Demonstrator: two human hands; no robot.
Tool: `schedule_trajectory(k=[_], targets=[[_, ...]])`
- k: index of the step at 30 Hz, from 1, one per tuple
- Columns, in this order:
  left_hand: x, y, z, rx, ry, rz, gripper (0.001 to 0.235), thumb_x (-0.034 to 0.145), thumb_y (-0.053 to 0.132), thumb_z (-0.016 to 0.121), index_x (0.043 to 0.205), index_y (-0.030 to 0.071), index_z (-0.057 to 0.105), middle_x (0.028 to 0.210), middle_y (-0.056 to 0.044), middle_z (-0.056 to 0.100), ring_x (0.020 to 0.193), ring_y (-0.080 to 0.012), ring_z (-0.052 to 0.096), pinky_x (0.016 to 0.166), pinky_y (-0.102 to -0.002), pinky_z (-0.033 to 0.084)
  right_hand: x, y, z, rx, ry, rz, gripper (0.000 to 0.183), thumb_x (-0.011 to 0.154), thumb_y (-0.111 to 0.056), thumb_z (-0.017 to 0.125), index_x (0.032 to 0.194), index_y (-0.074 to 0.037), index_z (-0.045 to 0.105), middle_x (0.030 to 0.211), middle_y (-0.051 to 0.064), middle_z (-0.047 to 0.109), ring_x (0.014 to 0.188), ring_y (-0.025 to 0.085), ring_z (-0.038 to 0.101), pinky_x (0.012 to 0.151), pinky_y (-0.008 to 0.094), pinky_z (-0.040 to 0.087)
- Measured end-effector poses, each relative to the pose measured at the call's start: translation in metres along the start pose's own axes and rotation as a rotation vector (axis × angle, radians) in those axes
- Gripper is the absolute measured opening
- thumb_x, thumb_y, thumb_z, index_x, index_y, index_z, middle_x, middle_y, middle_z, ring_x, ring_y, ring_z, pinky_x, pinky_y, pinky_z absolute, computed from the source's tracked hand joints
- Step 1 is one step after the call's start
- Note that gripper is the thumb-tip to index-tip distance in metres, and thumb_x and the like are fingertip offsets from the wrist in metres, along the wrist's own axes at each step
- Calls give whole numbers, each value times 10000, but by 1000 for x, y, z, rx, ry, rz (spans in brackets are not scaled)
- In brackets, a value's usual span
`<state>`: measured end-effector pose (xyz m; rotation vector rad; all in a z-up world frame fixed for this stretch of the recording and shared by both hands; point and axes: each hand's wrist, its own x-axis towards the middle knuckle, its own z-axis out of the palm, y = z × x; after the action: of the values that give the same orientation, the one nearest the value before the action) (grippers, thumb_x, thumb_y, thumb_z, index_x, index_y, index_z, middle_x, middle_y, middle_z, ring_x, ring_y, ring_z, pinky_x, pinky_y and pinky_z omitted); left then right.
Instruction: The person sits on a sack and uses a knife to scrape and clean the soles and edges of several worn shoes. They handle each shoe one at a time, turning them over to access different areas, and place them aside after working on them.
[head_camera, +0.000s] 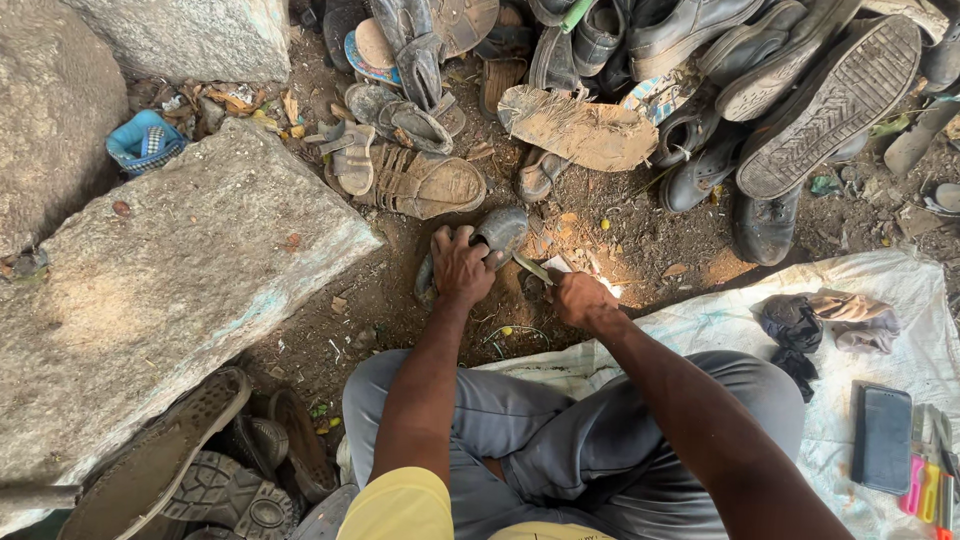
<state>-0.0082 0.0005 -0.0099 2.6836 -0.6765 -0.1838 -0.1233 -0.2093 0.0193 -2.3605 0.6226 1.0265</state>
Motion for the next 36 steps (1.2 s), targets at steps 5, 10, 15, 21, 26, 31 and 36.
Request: schedule_trajectory(k=[5, 10, 15, 21, 26, 31, 36], targets=[[4, -6, 13, 27, 13, 26, 278, 847, 387, 795, 967, 139, 830, 1335, -112, 598, 1254, -398, 454, 1118, -545, 352, 21, 8, 16, -40, -22, -55, 384, 1074, -356, 396, 1237, -96, 627, 778, 99, 680, 469, 118, 478, 386, 303, 431], [-2, -2, 6, 6, 15, 16, 290, 837, 388, 807, 943, 118, 822, 1268, -112, 598, 1233, -411, 455, 1084, -561, 363, 43, 19, 36, 184, 22, 4, 442, 1062, -419, 534, 1167, -15, 679, 815, 122, 718, 483, 148, 555, 409, 318, 485], [2, 0, 3, -18, 107, 13, 250, 859, 344, 785, 936, 108, 816, 1258, -114, 591, 1206, -413, 472, 1070, -558, 388, 46, 4, 43, 267, 90, 22, 408, 1022, -393, 562, 1153, -31, 698, 832, 127, 728, 510, 152, 586, 435, 314, 500], [2, -1, 3, -43, 115, 1, 274, 875, 357, 761, 936, 96, 817, 1241, -125, 578, 1211, -437, 464, 1051, -568, 387, 17, -20, -5, -278, 131, -165, 417, 1099, -309, 389, 1320, -16, 587, 916, 148, 716, 596, 148, 561, 471, 287, 494], [3, 0, 6, -25, 132, -9, 331, 891, 389, 760, 971, 70, 804, 1244, -129, 585, 1213, -441, 458, 1050, -573, 373, 8, -27, -40, -181, -82, -85, 451, 1062, -144, 339, 1497, -241, 410, 933, 25, 461, 512, 116, 503, 424, 245, 486], [7, -10, 27, -51, 115, -19, 304, 899, 385, 751, 1014, 108, 800, 1269, -106, 608, 1223, -398, 478, 1031, -514, 437, 51, 11, -3, -58, -40, 84, 414, 1113, -393, 443, 1222, -58, 659, 829, 83, 648, 513, 112, 362, 424, 257, 394], [16, -19, 35, -50, 20, -34, 305, 907, 386, 744, 1038, 114, 792, 1304, -106, 594, 1208, -384, 483, 934, -466, 491, 64, 20, 24, 94, 44, 10, 310, 1043, -286, 505, 1232, -85, 647, 864, 85, 731, 466, 109, 501, 406, 269, 503]])
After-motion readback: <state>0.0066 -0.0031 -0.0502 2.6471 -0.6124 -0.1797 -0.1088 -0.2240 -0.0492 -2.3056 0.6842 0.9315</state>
